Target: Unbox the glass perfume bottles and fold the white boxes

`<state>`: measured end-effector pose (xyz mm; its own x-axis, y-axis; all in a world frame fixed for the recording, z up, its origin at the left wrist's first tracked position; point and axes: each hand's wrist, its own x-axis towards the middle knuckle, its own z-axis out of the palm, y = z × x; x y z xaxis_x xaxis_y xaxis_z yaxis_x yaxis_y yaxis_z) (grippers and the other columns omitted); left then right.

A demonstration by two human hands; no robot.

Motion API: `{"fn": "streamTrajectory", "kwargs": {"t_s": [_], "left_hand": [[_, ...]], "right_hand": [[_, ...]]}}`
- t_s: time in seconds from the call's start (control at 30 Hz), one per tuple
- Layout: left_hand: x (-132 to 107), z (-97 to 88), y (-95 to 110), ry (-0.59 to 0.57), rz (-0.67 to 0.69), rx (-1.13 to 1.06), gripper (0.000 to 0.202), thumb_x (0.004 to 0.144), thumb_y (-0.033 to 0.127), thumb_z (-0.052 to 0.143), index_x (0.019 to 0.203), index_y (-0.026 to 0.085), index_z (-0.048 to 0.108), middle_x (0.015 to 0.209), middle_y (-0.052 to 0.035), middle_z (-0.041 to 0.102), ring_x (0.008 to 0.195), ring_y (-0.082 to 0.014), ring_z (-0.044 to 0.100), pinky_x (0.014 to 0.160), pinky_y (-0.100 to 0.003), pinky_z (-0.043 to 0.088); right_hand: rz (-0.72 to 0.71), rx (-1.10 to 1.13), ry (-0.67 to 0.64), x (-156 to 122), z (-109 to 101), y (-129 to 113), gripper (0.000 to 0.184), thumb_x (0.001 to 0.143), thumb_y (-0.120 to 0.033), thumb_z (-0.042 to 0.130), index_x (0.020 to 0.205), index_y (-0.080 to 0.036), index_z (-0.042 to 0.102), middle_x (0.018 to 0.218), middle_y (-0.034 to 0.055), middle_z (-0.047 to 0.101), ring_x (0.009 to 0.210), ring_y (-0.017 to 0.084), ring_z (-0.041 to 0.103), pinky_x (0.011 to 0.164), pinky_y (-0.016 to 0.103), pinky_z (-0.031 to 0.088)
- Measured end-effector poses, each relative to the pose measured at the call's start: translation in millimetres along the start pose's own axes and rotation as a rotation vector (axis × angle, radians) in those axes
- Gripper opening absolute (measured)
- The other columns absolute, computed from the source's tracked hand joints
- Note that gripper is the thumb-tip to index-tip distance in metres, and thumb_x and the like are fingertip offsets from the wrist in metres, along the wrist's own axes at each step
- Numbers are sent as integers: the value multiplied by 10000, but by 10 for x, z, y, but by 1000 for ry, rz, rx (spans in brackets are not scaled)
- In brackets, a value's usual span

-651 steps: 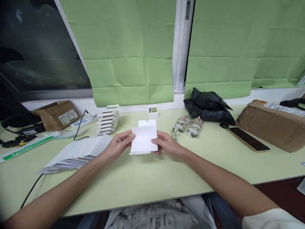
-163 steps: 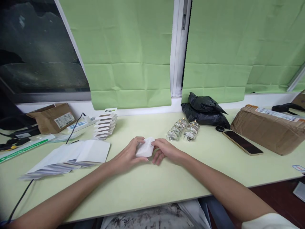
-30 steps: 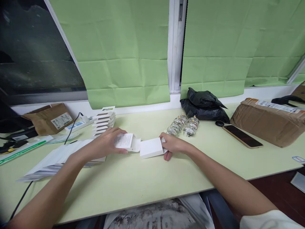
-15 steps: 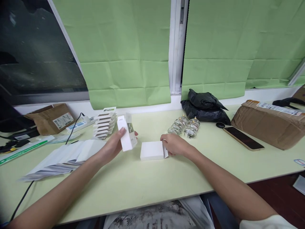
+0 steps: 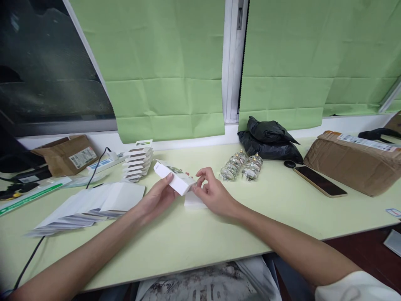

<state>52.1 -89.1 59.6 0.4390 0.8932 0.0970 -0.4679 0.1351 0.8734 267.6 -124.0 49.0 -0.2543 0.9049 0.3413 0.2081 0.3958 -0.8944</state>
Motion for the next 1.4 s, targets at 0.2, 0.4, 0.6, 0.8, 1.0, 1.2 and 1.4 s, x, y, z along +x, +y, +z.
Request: {"fn": "streamTrajectory", "kwargs": {"t_s": [0.2,0.4,0.6,0.8,1.0,1.2,1.4], "left_hand": [[-10,-14,49,-83,12,5,455,947,272,731,1379,180,623,1396,-129,672,1366,-293,573,1191,-440,406],[-19,-47,69,-84,30,20,566,938,243,743,1468,206,551,1453,-116,637,1415,-279,531,1235,-429,363],[-32,-62,67,-133,3,94,557,917,247,765,1442,220,581,1436,-124,650,1415,-296,531,1219,-456,380],[-36,-71,38,-138,4,143,574,863,261,817,1400,220,621,1390,-139,681,1376,-326,566,1169,-478,429],[-46,-68,75,-157,9,143,576,882,262,799,1422,216,603,1371,-141,692,1360,-325,580,1175,-477,422],[-43,-34,112,-100,-2,71,615,934,244,746,1502,229,513,1453,-133,636,1380,-288,569,1215,-455,400],[-50,-35,139,-97,10,83,617,940,215,734,1511,224,500,1477,-131,616,1409,-291,542,1227,-456,396]], "right_hand": [[286,472,-35,118,-101,26,366,946,-433,631,1246,-317,455,974,-33,547,518,96,584,394,223,396],[315,679,-149,105,-154,-32,319,919,-339,689,1206,-287,559,1096,16,604,688,115,665,503,229,545],[284,689,-193,120,-170,-60,310,929,-389,670,1198,-301,544,1039,18,653,668,140,684,512,269,595],[331,639,-191,119,-181,-51,393,855,-304,660,1223,-288,521,876,4,686,655,160,658,489,280,600],[337,623,-239,105,-183,7,541,743,-202,609,1268,-276,501,767,-28,673,555,143,620,464,269,583],[259,474,-116,124,-175,-7,430,821,-296,585,1248,-272,538,661,-70,598,433,113,526,335,188,405],[211,416,-31,156,-162,10,322,897,-468,628,1122,-245,570,838,-19,626,529,109,584,334,182,390]]}}
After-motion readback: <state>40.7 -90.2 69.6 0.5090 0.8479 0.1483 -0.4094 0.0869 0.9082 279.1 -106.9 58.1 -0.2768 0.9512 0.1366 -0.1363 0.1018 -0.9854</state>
